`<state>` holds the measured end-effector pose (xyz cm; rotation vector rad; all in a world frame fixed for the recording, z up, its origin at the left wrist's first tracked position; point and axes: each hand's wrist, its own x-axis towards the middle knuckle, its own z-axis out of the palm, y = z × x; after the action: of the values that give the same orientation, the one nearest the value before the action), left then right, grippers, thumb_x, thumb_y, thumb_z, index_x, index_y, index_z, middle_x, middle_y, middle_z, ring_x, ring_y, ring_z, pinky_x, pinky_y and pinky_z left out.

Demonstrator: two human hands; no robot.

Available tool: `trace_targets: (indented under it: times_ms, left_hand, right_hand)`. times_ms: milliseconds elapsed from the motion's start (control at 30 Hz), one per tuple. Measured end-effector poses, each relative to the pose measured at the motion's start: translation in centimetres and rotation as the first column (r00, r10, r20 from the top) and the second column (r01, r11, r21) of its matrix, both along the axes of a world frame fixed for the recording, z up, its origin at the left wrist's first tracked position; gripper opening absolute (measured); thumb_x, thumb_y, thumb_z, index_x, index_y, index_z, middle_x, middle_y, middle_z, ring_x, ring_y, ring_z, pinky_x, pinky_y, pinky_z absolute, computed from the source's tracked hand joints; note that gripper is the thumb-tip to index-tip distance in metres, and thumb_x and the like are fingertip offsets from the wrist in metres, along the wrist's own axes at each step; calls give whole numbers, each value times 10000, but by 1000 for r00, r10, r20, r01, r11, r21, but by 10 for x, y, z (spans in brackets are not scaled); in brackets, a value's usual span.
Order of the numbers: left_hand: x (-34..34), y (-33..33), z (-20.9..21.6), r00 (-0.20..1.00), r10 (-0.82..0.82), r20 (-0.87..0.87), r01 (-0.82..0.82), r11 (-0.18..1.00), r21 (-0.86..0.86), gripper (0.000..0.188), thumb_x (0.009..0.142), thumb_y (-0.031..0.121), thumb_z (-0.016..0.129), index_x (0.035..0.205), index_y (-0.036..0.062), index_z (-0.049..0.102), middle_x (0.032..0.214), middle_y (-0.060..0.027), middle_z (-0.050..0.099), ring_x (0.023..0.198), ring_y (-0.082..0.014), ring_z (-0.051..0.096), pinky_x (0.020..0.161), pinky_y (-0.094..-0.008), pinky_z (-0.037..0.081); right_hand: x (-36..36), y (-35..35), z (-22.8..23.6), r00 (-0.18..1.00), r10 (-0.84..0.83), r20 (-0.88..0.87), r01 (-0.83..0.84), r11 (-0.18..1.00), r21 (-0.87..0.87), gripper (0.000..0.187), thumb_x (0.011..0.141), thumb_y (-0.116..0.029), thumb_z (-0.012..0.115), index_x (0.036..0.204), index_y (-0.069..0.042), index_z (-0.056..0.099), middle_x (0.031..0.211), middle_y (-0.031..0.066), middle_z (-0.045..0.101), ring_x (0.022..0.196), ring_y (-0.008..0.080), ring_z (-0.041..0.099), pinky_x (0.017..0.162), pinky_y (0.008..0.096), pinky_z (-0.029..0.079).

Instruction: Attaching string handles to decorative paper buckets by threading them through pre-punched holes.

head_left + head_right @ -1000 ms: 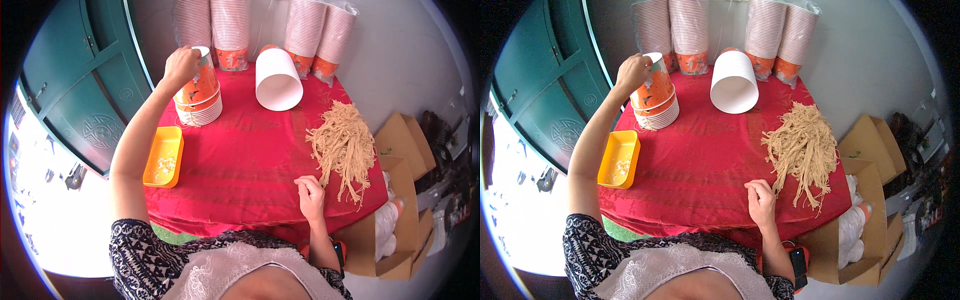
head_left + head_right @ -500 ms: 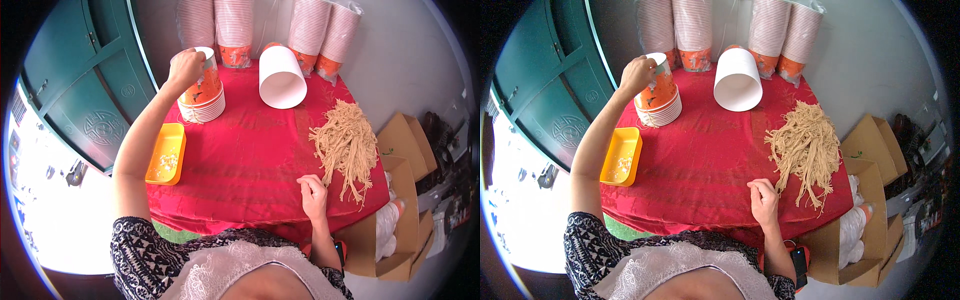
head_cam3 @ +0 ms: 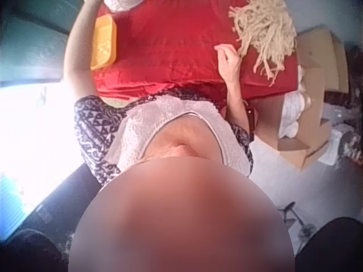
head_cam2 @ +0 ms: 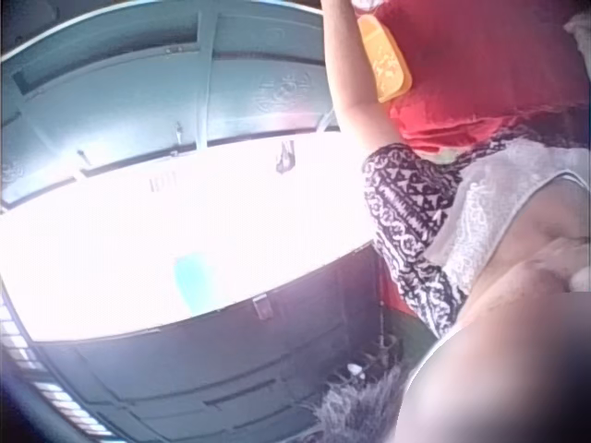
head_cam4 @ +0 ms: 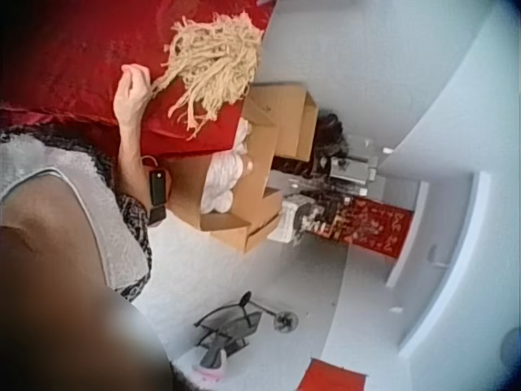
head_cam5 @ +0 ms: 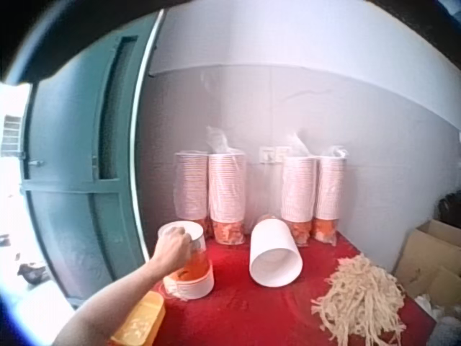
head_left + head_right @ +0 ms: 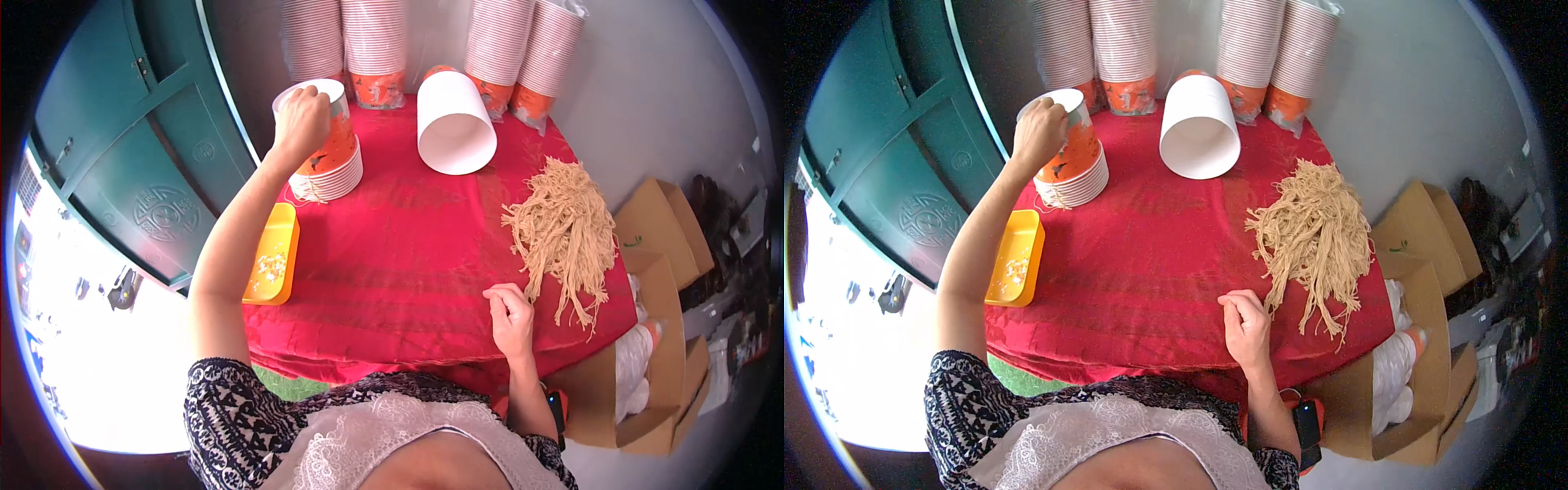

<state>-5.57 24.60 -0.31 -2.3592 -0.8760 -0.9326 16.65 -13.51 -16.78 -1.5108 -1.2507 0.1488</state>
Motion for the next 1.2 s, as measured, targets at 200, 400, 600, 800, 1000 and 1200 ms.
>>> trace_targets:
  times_ms: [200,400,600,800,1000,1200]
  left_hand:
    - [1,-6,-9,997,-31,74,24,995,97,114,828,95,619,800,-10,653,876,-174,612,896,-344,610,807,-450,507]
    - [1,-7,0,996,88,-31,-88,996,10,158,778,114,630,787,-38,674,937,-236,634,907,-374,613,787,-478,516]
    - [69,-36,0,965,-247,-92,259,952,164,60,818,55,583,824,-5,583,884,-189,560,868,-361,586,780,-466,491]
    - [158,-29,-17,888,-431,-157,445,893,66,105,812,39,594,908,6,565,929,-155,570,912,-330,583,813,-429,499]
    - [210,-16,-30,881,-431,-194,464,868,176,156,812,22,581,965,21,553,936,-143,561,927,-320,579,813,-423,500]
    - [220,-8,-39,901,-384,-200,410,905,114,149,810,21,580,955,26,544,929,-142,568,914,-324,590,795,-433,510]
  right_hand:
    - [0,0,1,1000,24,-6,-24,1000,16,111,921,5,582,914,49,684,895,124,660,826,216,655,723,298,509]
    - [-2,-2,0,998,54,7,-54,998,8,101,900,33,579,920,50,676,895,137,658,814,233,661,713,312,519]
    - [-3,-3,1,997,62,46,-64,997,46,54,883,18,623,899,38,670,886,157,659,790,304,682,685,363,549]
    - [-3,-5,4,993,85,84,-90,994,59,39,877,-1,626,885,22,656,885,154,652,777,321,669,668,387,540]
    - [-2,-7,3,991,105,88,-108,993,38,61,882,-13,625,903,17,673,896,146,658,794,306,668,685,367,534]
    - [-1,-7,3,990,113,87,-117,992,46,35,873,-33,641,879,1,645,872,133,640,790,319,657,672,393,527]
